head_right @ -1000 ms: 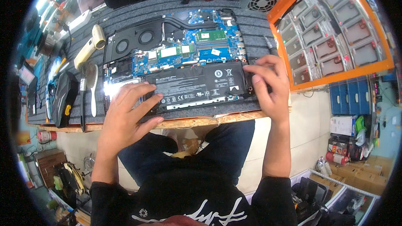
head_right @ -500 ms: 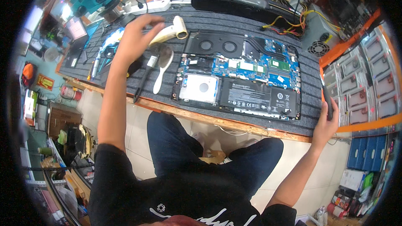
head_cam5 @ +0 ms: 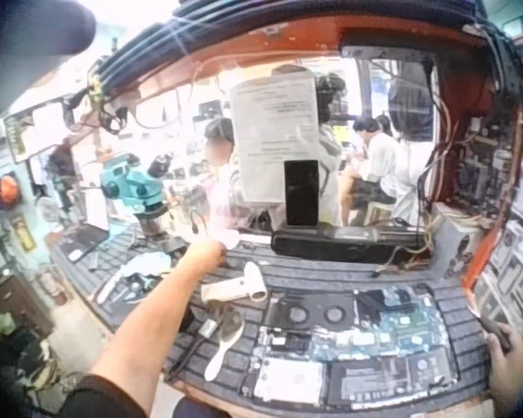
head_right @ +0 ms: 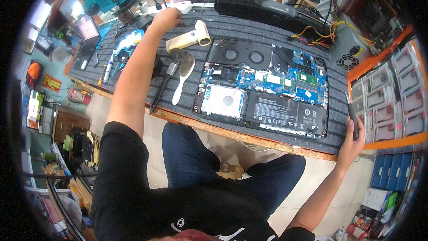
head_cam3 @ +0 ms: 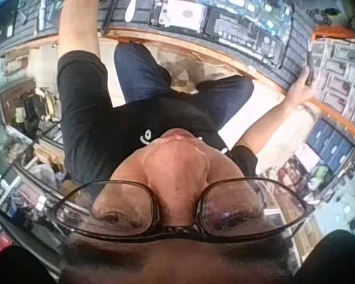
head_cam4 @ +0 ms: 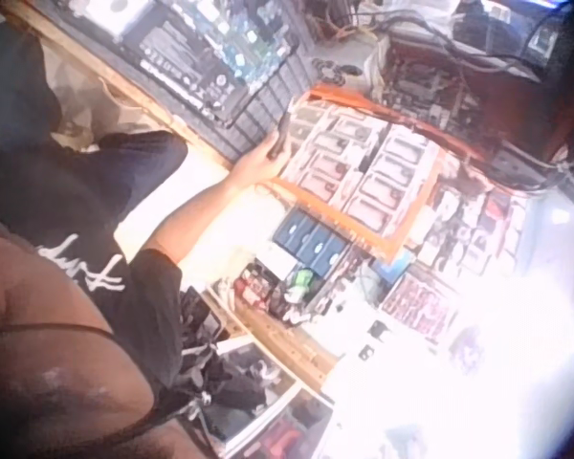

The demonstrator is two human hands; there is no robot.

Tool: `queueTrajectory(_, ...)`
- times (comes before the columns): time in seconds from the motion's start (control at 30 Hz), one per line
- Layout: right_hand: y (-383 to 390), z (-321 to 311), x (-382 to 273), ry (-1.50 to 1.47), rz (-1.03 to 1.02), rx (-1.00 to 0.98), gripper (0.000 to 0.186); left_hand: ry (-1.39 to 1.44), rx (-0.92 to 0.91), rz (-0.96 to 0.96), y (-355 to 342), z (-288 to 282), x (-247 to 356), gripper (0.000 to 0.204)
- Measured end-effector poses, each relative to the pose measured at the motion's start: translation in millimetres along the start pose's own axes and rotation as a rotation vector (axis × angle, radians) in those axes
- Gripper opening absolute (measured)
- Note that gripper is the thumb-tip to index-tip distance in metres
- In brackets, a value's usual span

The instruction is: The person unplugs internal connectors, removes a cooling fan assembly, and then fits a battery module into the chassis of an open laptop, securing it with a screwdriver.

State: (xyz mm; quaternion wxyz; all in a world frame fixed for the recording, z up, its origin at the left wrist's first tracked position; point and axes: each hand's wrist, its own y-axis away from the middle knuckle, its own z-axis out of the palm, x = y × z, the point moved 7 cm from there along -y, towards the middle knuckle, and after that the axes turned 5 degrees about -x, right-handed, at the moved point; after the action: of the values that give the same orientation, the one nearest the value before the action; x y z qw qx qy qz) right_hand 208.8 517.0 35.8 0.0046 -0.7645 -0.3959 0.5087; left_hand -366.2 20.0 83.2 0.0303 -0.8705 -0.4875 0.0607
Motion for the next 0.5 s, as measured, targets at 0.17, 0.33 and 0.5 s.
queueTrajectory(0.17, 0, 1, 0, -0.031, 0.000, -0.009, 0.037, -0.004, 0.001, 0.109, -5, -1, 0, 0.019)
queueTrajectory(0.33, -1, 0, -1, -0.037, 0.013, 0.041, 0.035, -0.018, -0.048, 0.114, -13, 12, -2, 0.015)
queueTrajectory(0.5, -1, 1, -2, -0.044, 0.001, 0.046, 0.034, -0.095, -0.020, 0.130, -8, 9, 6, 0.019)
